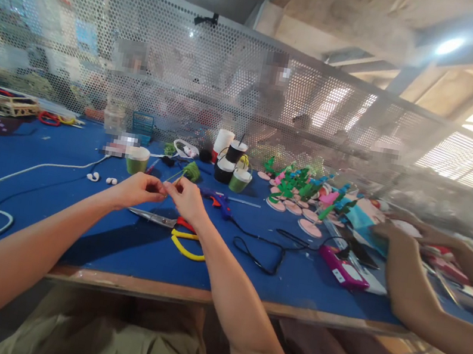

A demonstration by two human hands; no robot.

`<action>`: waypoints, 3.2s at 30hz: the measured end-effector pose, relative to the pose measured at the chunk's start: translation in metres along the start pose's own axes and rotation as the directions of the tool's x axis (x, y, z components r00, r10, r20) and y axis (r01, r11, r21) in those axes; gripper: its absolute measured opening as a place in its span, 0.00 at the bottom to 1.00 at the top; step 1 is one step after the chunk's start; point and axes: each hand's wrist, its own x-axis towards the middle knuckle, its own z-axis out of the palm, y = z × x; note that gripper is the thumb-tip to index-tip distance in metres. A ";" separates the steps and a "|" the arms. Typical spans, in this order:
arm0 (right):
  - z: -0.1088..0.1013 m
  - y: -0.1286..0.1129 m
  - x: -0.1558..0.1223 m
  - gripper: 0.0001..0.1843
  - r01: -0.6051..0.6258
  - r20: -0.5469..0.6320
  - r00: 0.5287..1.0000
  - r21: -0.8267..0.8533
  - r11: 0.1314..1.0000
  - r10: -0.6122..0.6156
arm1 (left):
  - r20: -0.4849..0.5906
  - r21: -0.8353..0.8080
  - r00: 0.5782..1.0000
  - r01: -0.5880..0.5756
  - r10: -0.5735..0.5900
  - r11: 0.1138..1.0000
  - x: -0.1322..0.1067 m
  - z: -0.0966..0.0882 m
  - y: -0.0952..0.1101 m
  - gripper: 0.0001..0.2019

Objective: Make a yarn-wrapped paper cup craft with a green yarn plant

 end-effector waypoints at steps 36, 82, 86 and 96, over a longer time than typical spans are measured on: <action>0.001 -0.001 -0.001 0.21 0.001 -0.001 1.000 -0.028 1.000 -0.001 | 0.022 0.121 0.998 -0.055 0.053 0.991 0.000 0.001 0.000 0.12; -0.007 -0.013 0.069 0.20 0.008 0.181 0.981 -0.411 0.911 0.074 | -0.217 -0.535 0.974 -0.066 -0.061 0.842 -0.016 -0.043 0.025 0.09; -0.004 -0.038 0.024 0.18 0.059 0.317 0.945 0.078 0.995 -0.081 | -0.026 -0.330 0.998 0.047 -0.059 0.943 -0.012 -0.027 0.019 0.10; -0.009 -0.022 -0.003 0.13 -0.087 0.279 0.960 0.338 0.937 -0.012 | 0.173 -0.186 0.984 0.069 -0.036 0.980 -0.011 -0.012 0.017 0.10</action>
